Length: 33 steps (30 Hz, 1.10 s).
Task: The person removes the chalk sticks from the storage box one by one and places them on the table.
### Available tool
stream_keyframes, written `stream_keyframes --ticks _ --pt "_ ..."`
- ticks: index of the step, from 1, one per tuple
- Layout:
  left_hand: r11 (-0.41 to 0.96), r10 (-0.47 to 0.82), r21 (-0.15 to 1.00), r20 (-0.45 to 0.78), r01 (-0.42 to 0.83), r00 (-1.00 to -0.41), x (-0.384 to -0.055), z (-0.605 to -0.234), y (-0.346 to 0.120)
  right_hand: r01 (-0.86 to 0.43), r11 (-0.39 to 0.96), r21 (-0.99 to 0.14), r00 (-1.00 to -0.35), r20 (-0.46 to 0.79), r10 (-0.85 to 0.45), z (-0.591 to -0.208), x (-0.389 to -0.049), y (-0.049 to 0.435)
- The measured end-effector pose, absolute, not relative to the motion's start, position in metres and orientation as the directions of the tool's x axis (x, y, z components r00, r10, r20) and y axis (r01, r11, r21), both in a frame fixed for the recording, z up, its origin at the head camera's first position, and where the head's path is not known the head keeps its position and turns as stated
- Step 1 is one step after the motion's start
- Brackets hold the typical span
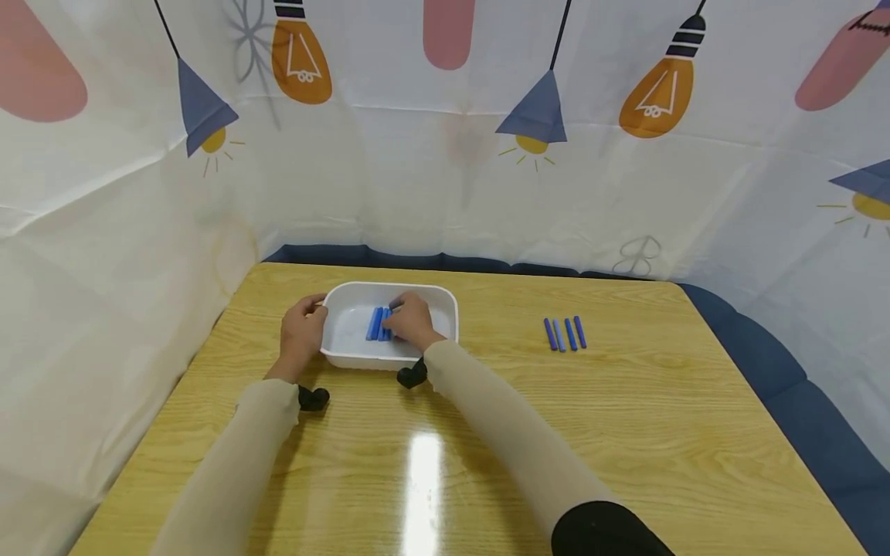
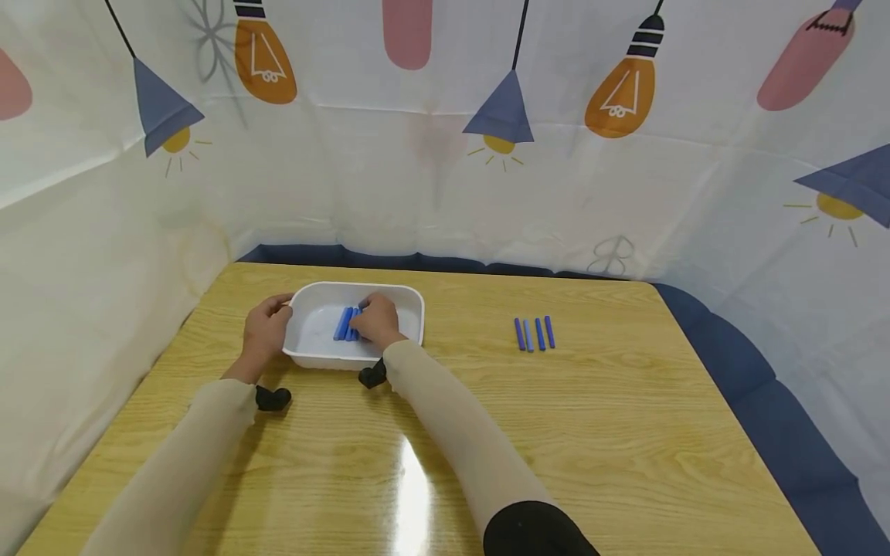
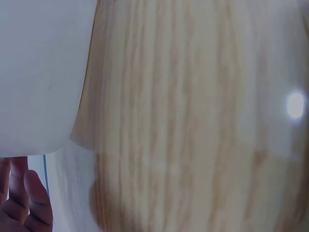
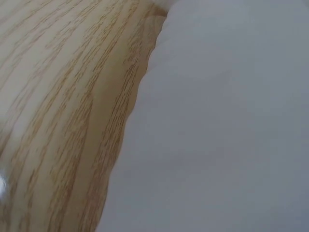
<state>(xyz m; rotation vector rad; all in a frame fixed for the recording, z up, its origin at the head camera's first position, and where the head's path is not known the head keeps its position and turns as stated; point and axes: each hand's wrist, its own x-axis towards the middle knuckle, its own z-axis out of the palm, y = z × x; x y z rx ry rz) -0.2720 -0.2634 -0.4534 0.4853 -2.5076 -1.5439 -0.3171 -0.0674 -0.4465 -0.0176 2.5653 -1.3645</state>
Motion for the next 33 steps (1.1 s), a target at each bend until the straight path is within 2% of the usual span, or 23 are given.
stream_keyframes --ticks 18,33 --pt "0.410 -0.349 0.890 -0.050 -0.200 -0.936 -0.2713 -0.4540 -0.2616 0.105 0.575 -0.811 -0.966 -0.221 -0.136 -0.4484 -0.3192 -0.0673" --pt "0.396 -0.352 0.894 -0.063 -0.209 -0.934 -0.2739 -0.4560 -0.2644 0.217 0.536 -0.816 -0.941 -0.320 -0.106 -0.4484 -0.3253 -0.0685"
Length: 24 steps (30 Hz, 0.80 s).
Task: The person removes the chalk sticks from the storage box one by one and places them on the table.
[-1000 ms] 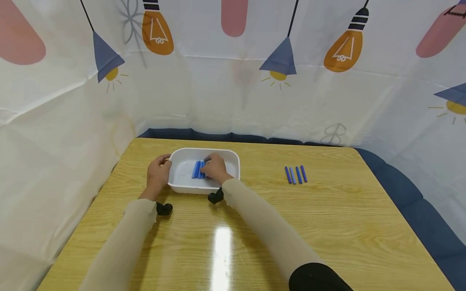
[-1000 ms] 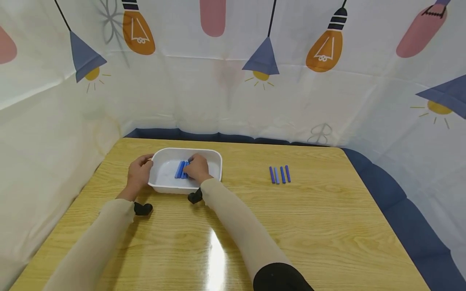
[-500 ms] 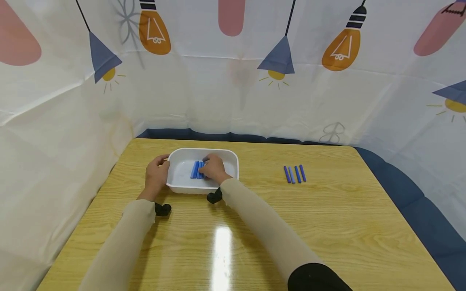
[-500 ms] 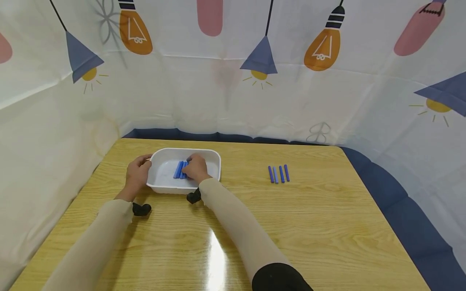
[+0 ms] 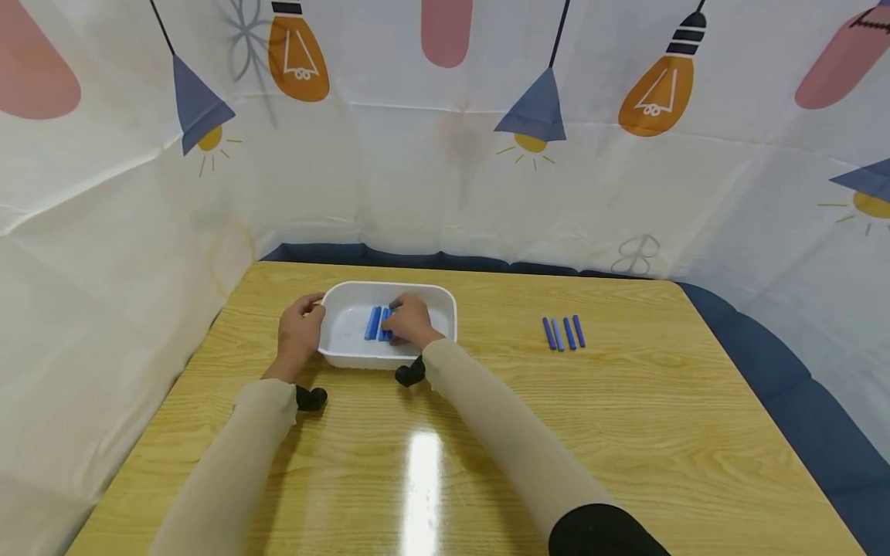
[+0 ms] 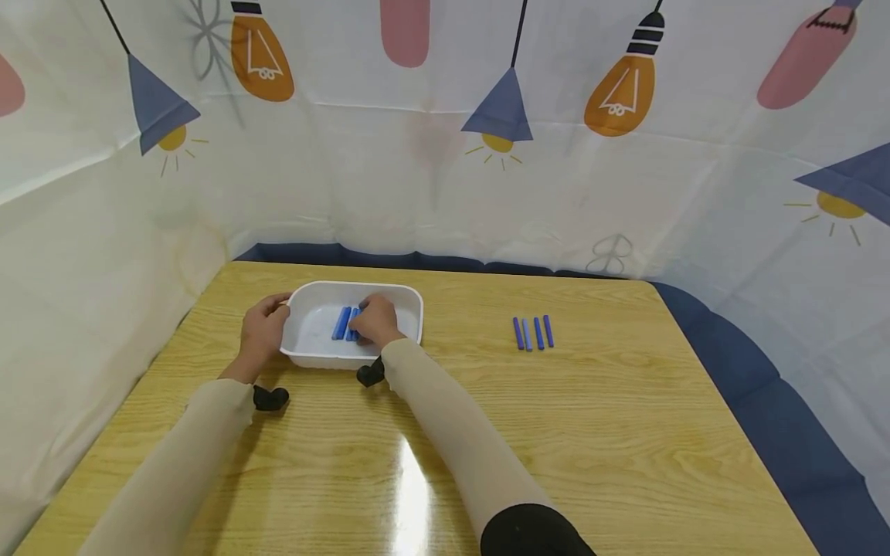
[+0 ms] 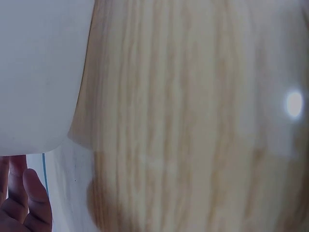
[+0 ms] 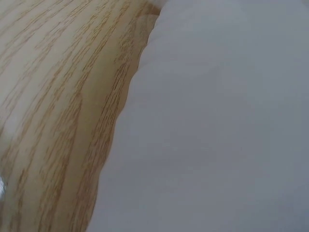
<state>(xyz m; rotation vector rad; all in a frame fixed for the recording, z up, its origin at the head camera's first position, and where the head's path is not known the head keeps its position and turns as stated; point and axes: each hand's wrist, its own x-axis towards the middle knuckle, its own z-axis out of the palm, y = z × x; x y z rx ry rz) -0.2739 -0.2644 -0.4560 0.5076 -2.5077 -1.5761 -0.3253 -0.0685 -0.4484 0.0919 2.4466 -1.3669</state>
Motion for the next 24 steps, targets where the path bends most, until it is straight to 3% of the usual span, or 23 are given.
stream_keyframes --ticks 13,24 --pt "0.413 -0.361 0.886 -0.055 -0.212 -0.931 -0.2736 -0.4540 -0.2627 0.243 0.529 -0.813 -0.937 -0.338 -0.089 -0.4472 -0.3255 -0.0709" --pt "0.404 -0.366 0.891 -0.051 -0.208 -0.929 -0.2714 -0.4501 -0.2598 0.170 0.546 -0.820 -0.961 -0.260 -0.093 -0.4463 -0.3233 -0.0698"
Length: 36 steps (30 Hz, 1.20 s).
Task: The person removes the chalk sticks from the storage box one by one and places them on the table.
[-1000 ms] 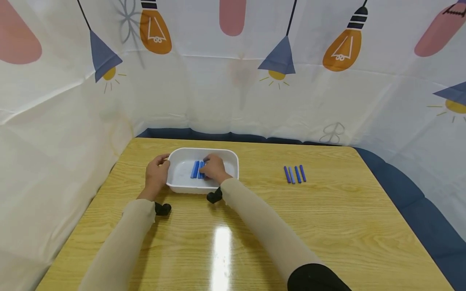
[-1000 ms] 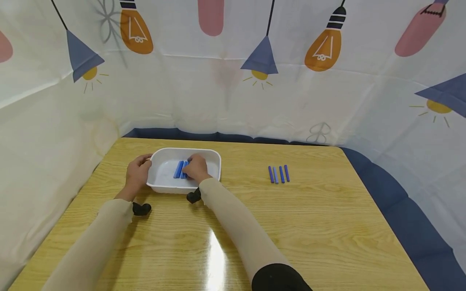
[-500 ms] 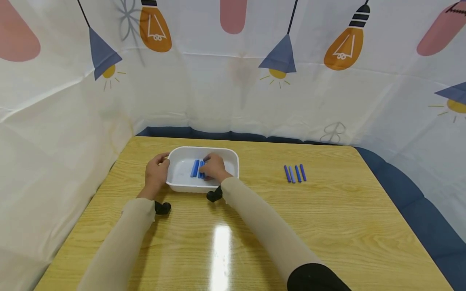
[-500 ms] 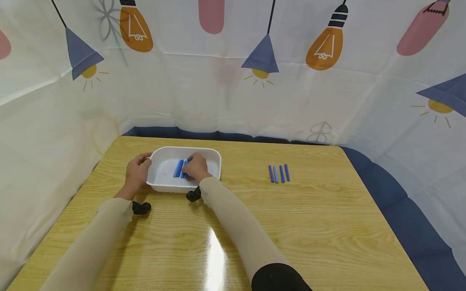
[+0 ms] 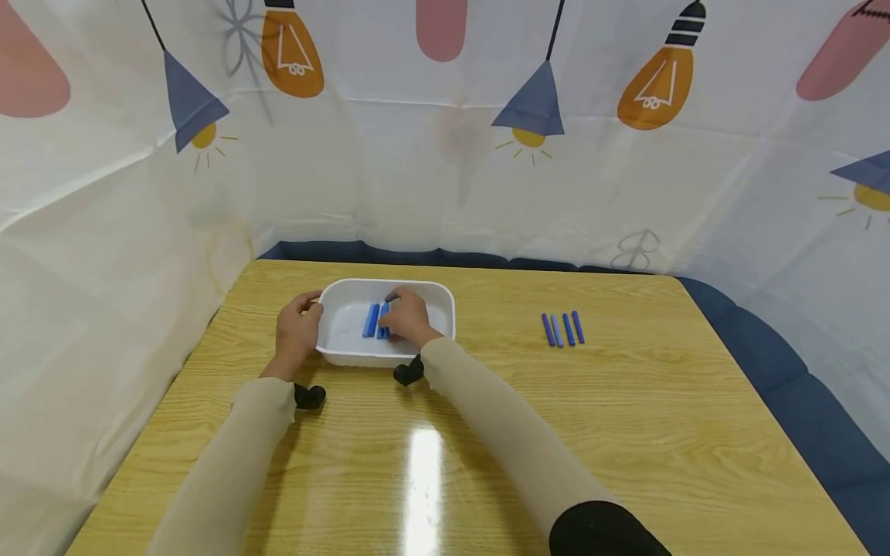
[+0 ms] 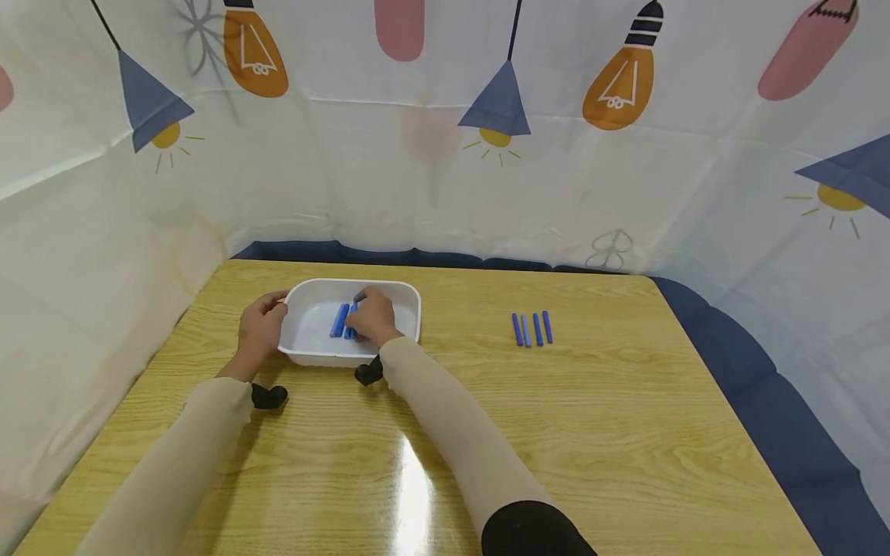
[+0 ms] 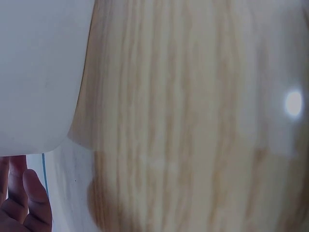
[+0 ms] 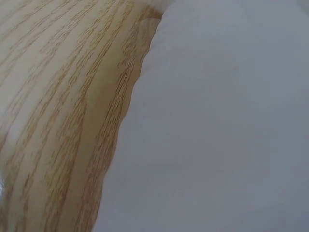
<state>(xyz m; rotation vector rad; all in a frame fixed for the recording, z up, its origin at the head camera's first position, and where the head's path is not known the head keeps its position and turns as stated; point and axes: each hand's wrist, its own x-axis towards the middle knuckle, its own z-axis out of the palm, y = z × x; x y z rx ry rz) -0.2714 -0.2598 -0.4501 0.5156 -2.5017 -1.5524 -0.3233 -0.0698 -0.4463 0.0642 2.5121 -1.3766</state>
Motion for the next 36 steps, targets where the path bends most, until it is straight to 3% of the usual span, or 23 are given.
stream_keyframes --ticks 12,21,36 --pt "0.408 -0.352 0.886 -0.068 -0.218 -0.934 -0.273 -0.450 -0.260 0.105 0.501 -0.859 -0.972 -0.195 -0.131 -0.441 -0.322 -0.069" --pt "0.418 -0.348 0.877 -0.085 -0.236 -0.934 -0.273 -0.450 -0.259 0.183 0.405 -0.896 -0.954 -0.261 -0.146 -0.436 -0.324 -0.069" --pt "0.432 -0.345 0.874 -0.068 -0.222 -0.936 -0.269 -0.447 -0.257 0.153 0.294 -0.943 -0.946 -0.226 -0.233 -0.423 -0.320 -0.063"
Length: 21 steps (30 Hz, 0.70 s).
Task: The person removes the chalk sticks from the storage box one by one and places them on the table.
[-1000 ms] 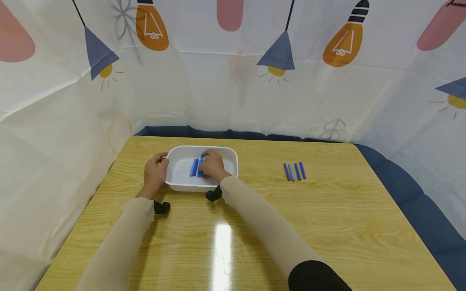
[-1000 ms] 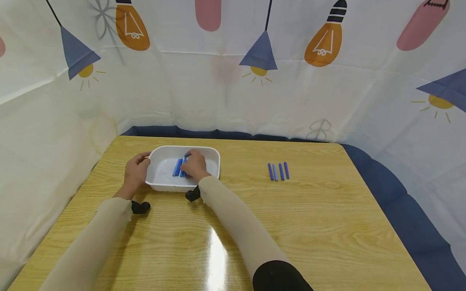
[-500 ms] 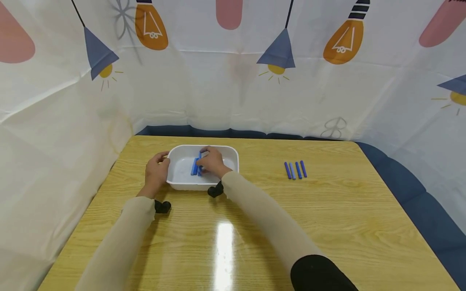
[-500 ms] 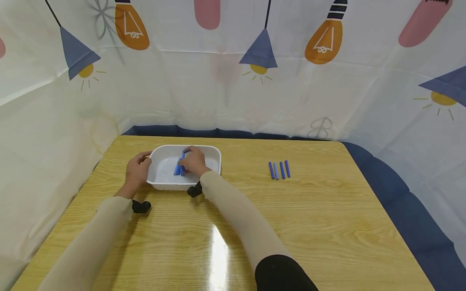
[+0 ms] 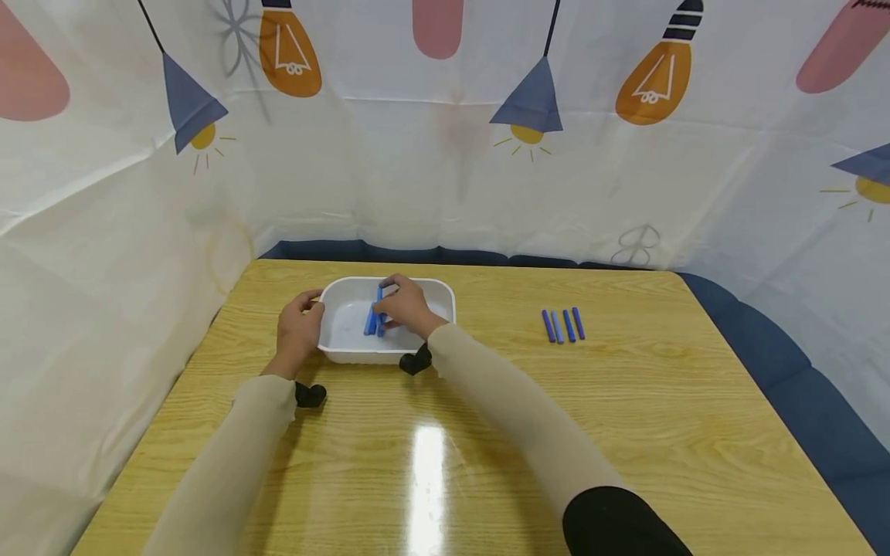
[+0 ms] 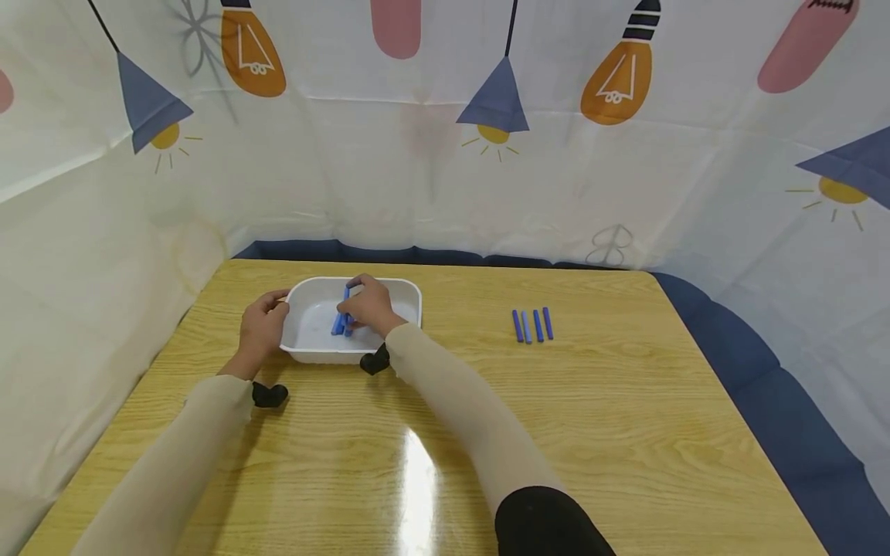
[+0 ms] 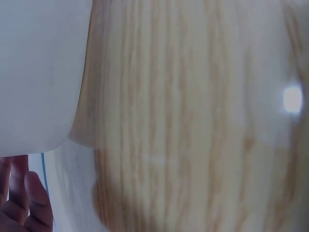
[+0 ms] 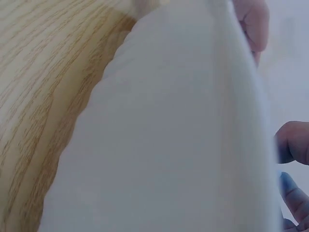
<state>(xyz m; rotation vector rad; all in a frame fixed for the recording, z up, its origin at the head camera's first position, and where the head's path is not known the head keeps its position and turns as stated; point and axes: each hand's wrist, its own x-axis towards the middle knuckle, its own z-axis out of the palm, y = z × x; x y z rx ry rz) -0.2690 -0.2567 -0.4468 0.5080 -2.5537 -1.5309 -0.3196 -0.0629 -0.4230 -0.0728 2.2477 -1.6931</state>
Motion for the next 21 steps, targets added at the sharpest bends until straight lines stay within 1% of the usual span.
stream_keyframes --ticks 12,21 --pt "0.430 -0.348 0.875 -0.068 -0.224 -0.935 -0.271 -0.449 -0.256 0.156 0.281 -0.947 -0.943 -0.227 -0.242 -0.410 -0.320 -0.045" --pt "0.432 -0.344 0.873 -0.074 -0.228 -0.936 -0.270 -0.449 -0.255 0.139 0.279 -0.950 -0.954 -0.205 -0.221 -0.400 -0.322 -0.030"
